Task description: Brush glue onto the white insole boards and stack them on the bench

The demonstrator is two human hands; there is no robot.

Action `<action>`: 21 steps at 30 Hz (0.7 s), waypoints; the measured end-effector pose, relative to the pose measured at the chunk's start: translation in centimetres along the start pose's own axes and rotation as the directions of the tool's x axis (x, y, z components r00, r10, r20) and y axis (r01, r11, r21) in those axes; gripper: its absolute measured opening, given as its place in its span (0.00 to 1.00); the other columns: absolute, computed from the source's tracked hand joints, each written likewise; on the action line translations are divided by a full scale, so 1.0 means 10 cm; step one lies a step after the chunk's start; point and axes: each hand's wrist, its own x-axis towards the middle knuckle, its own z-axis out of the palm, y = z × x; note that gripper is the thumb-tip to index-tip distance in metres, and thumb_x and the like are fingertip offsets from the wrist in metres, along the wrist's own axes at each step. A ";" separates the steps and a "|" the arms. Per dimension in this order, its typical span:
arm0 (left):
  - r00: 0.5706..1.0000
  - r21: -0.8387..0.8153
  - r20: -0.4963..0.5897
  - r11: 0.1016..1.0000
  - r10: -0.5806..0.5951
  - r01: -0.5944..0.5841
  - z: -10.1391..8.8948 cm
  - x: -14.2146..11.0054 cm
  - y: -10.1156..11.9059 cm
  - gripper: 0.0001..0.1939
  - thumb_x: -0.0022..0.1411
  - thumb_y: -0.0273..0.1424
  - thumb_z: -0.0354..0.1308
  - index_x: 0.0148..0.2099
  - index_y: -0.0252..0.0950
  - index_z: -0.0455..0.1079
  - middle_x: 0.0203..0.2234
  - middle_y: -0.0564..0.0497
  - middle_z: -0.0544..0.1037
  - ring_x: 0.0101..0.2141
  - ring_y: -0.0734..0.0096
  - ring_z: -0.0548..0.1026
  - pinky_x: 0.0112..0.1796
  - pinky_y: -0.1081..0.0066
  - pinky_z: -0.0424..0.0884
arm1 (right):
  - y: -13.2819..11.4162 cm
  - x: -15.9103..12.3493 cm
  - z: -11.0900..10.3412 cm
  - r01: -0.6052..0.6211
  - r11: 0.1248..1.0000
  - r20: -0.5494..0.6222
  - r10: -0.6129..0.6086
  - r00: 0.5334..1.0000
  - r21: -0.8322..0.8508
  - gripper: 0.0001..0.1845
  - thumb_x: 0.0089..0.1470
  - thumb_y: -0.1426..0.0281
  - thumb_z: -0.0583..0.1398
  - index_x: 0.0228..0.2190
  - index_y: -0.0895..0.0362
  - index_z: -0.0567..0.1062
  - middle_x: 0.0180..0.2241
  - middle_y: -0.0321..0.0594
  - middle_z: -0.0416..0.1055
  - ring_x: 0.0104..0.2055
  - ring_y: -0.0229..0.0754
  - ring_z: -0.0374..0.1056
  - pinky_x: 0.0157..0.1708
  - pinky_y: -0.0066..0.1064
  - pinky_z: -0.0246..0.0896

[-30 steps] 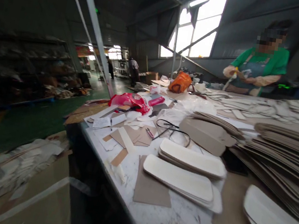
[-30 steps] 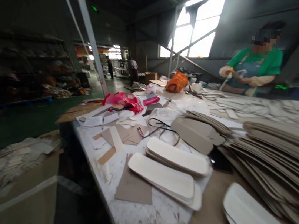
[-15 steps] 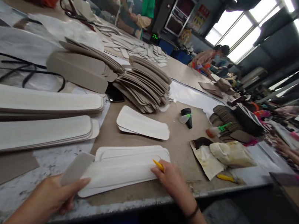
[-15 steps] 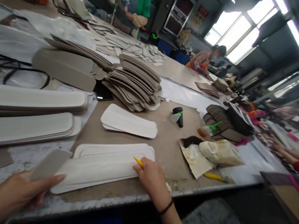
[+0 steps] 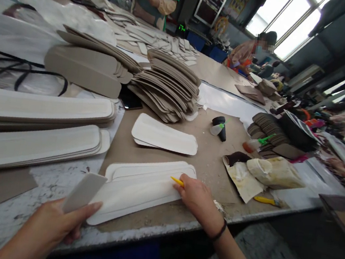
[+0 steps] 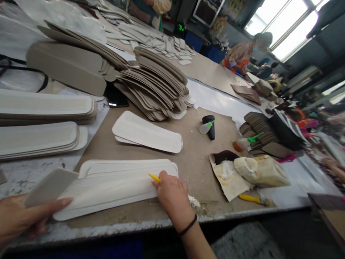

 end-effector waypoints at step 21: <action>0.994 -0.013 0.080 0.997 -0.074 0.075 -0.04 0.01 0.04 0.25 0.33 0.53 0.64 0.09 0.38 0.62 0.06 0.52 0.65 0.14 0.72 0.61 0.23 0.69 0.58 | 0.04 0.04 0.01 -0.014 0.999 -0.029 0.013 0.999 -0.033 0.13 0.63 0.61 0.54 0.38 0.56 0.72 0.36 0.47 0.77 0.41 0.51 0.73 0.34 0.33 0.58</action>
